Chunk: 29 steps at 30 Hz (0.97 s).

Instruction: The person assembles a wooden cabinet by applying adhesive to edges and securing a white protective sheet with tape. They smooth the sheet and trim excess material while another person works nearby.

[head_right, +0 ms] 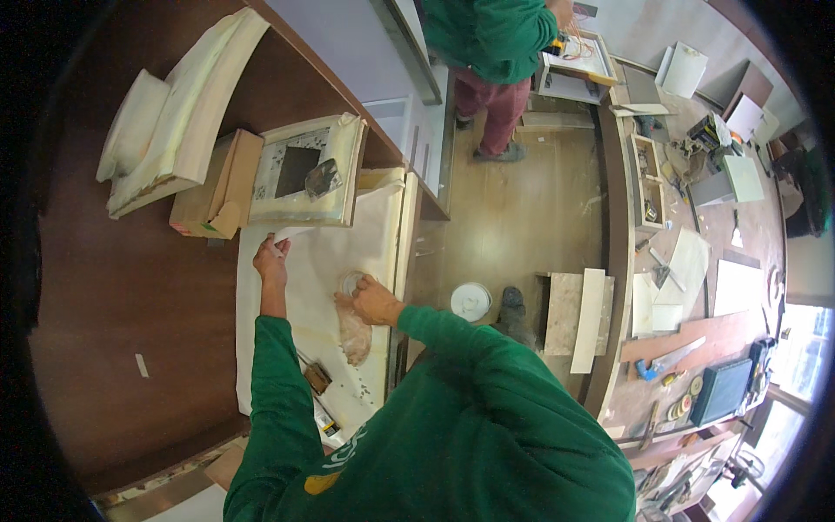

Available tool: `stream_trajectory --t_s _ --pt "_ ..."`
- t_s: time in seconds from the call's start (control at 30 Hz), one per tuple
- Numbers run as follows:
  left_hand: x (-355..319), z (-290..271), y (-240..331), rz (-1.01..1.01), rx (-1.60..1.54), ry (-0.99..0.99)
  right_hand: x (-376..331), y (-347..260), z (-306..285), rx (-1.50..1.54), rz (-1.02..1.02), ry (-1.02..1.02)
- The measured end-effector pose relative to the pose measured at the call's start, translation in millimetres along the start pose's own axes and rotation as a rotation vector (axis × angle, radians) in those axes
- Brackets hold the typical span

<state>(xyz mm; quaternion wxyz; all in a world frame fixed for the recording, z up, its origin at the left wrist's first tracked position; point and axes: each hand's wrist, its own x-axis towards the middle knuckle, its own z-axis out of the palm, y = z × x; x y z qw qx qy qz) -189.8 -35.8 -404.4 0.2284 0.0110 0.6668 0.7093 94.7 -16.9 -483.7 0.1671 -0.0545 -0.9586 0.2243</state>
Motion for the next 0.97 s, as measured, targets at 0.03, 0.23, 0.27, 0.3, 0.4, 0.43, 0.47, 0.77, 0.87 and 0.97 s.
stream_trajectory --t_s 0.03,0.23,0.27,0.3,0.4,0.43,0.47,0.77,0.87,0.97 --pt "0.9 0.6 0.7 -0.02 -0.063 -0.025 -0.5 3.5 0.0 0.083 0.05 0.12" --pt "20.7 -20.2 1.4 0.118 0.019 -0.261 0.7 77.6 -31.8 0.51 0.835 0.546" --pt "24.1 -18.4 -0.2 0.134 0.09 -0.229 2.7 96.1 -43.5 0.545 0.899 0.587" --pt "27.9 -14.9 -1.5 0.152 0.162 -0.199 5.4 115.1 -51.3 0.58 0.964 0.629" --pt "48.8 -5.1 -3.3 0.166 0.402 -0.179 11.7 164.7 -56.6 0.531 0.925 0.695" --pt "60.4 -7.9 -2.0 0.163 0.489 -0.178 14.6 175.9 -56.6 0.521 0.918 0.69" --pt "72.8 -8.0 -4.2 0.15 0.511 -0.188 16.4 186.9 -56.4 0.509 0.912 0.685" --pt "186.3 -100.5 -23.2 0.222 0.477 -0.365 32.6 206.2 -52.7 0.569 0.749 0.59" --pt "199.6 -106.1 -28.9 0.174 0.442 -0.341 35.6 206.4 -48.4 0.544 0.802 0.656" --pt "201.2 -114.0 -21.7 0.11 0.382 -0.357 36.3 211.1 -38.6 0.555 0.772 0.747"
